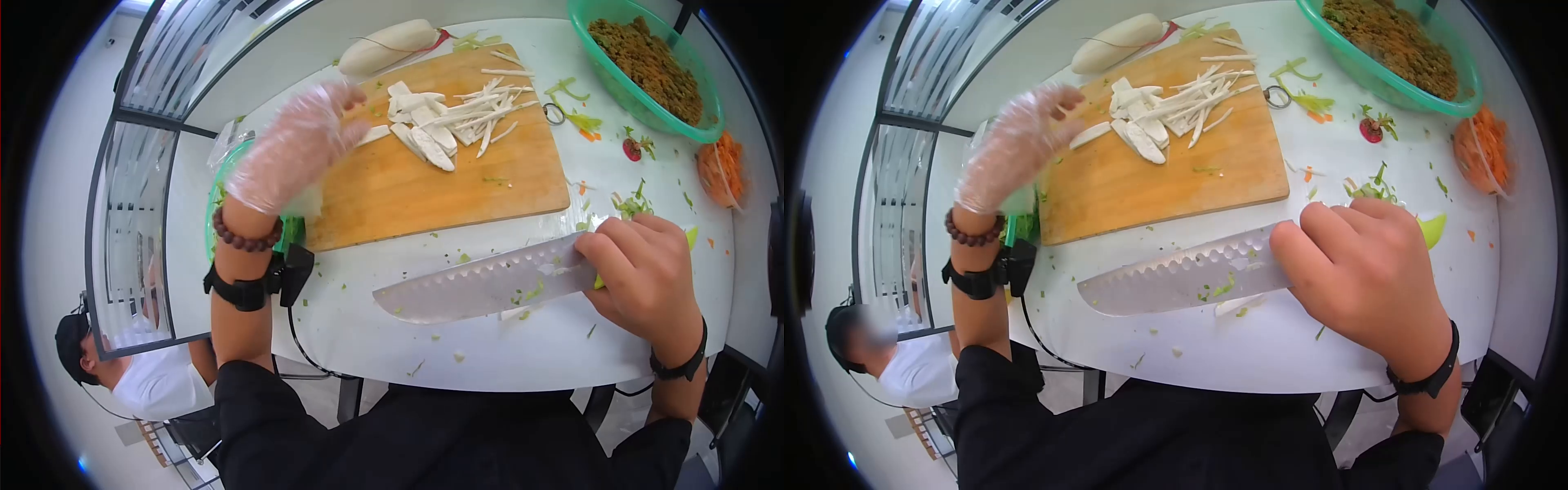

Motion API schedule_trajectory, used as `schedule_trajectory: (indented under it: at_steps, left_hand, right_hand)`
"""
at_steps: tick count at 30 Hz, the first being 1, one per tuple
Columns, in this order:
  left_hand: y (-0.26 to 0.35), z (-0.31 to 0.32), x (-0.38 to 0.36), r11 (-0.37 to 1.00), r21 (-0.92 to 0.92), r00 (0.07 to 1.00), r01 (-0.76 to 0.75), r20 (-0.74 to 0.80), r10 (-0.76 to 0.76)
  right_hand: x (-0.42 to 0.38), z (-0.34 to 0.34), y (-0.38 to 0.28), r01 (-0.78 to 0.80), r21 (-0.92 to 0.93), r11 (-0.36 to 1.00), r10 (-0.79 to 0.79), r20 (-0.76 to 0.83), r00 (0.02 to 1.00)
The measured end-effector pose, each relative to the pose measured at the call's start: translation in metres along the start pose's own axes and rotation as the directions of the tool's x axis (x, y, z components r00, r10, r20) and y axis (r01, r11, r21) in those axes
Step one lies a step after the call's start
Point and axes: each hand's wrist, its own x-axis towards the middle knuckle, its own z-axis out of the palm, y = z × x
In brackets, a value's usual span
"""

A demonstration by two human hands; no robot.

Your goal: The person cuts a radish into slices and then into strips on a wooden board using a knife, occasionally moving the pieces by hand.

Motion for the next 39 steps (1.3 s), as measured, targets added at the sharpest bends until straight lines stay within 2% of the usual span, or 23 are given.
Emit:
schedule_trajectory:
  at_steps: [3, 6, 7, 10, 11, 14, 16, 20, 23, 26, 28, 30, 31, 32, 33, 34, 37, 39]
  left_hand:
    - [-0.01, 0.031, -0.013, 1.0, 0.02, 1.0, 0.008, -0.016, -0.007]
    - [-0.001, 0.035, -0.019, 0.983, 0.112, 0.987, 0.148, 0.045, -0.153]
    - [-0.003, 0.039, -0.023, 0.983, 0.18, 1.0, 0.018, 0.005, -0.019]
    - [0.011, 0.027, -0.031, 0.978, 0.14, 0.98, 0.154, 0.102, -0.169]
    - [0.013, 0.021, -0.036, 0.973, 0.23, 0.984, -0.016, 0.174, -0.025]
    - [0.025, 0.019, -0.053, 0.992, 0.118, 0.994, -0.035, 0.105, 0.022]
    - [0.029, 0.016, -0.061, 0.995, 0.087, 0.993, -0.041, 0.113, 0.031]
    - [0.032, 0.017, -0.077, 0.989, 0.143, 0.995, -0.024, 0.095, 0.01]
    - [0.037, 0.028, -0.082, 0.984, 0.002, 0.978, 0.181, 0.11, -0.18]
    - [0.052, 0.02, -0.079, 0.911, -0.25, 0.939, 0.328, 0.189, -0.286]
    - [0.051, 0.021, -0.083, 0.942, -0.24, 0.971, 0.236, 0.105, -0.217]
    - [0.043, 0.023, -0.083, 0.956, -0.245, 0.987, 0.162, 0.022, -0.162]
    - [0.037, 0.028, -0.08, 0.994, -0.107, 0.997, -0.001, -0.08, -0.008]
    - [0.033, 0.035, -0.075, 0.994, -0.086, 0.991, -0.071, -0.116, 0.061]
    - [0.029, 0.044, -0.072, 0.993, -0.076, 0.993, -0.088, -0.085, 0.081]
    - [0.028, 0.048, -0.07, 0.992, -0.066, 0.993, -0.104, -0.055, 0.1]
    - [0.041, 0.037, -0.078, 0.974, -0.218, 0.996, 0.055, 0.086, -0.037]
    - [0.046, 0.038, -0.081, 0.967, -0.226, 0.986, 0.118, 0.141, -0.088]
  right_hand:
    - [0.001, -0.002, -0.003, 0.011, 0.056, 0.998, -0.012, 0.034, 0.999]
    - [0.001, -0.002, -0.005, 0.017, 0.06, 0.998, -0.02, 0.044, 0.999]
    - [0.002, -0.001, -0.005, 0.016, 0.053, 0.998, -0.018, 0.037, 0.999]
    - [0.004, 0.001, -0.005, 0.013, 0.042, 0.999, -0.013, 0.002, 1.0]
    - [0.004, 0.001, -0.006, 0.005, 0.046, 0.999, -0.005, -0.003, 1.0]
    - [0.004, -0.001, -0.006, -0.012, 0.054, 0.998, 0.011, 0.019, 1.0]
    - [0.004, 0.0, -0.006, -0.014, 0.044, 0.999, 0.013, 0.026, 1.0]
    - [0.006, 0.002, -0.008, -0.029, 0.064, 0.998, 0.027, 0.028, 0.999]
    - [0.006, 0.001, -0.007, -0.033, 0.053, 0.998, 0.031, 0.035, 0.999]
    - [0.004, 0.0, -0.007, -0.055, 0.059, 0.997, 0.052, 0.056, 0.997]
    - [0.001, -0.004, -0.004, -0.095, 0.078, 0.992, 0.088, 0.093, 0.992]
    - [0.004, 0.0, -0.004, -0.103, 0.06, 0.993, 0.103, 0.015, 0.995]
    - [0.005, 0.001, -0.005, -0.106, 0.051, 0.993, 0.107, -0.022, 0.994]
    - [0.006, 0.0, -0.006, -0.133, 0.06, 0.989, 0.134, -0.024, 0.991]
    - [0.005, 0.0, -0.005, -0.154, 0.068, 0.986, 0.156, -0.015, 0.988]
    - [0.004, 0.001, -0.004, -0.175, 0.075, 0.982, 0.176, -0.007, 0.984]
    - [0.006, 0.001, -0.005, -0.252, 0.068, 0.965, 0.25, 0.04, 0.968]
    - [0.012, 0.0, -0.006, -0.38, 0.13, 0.916, 0.364, 0.134, 0.922]
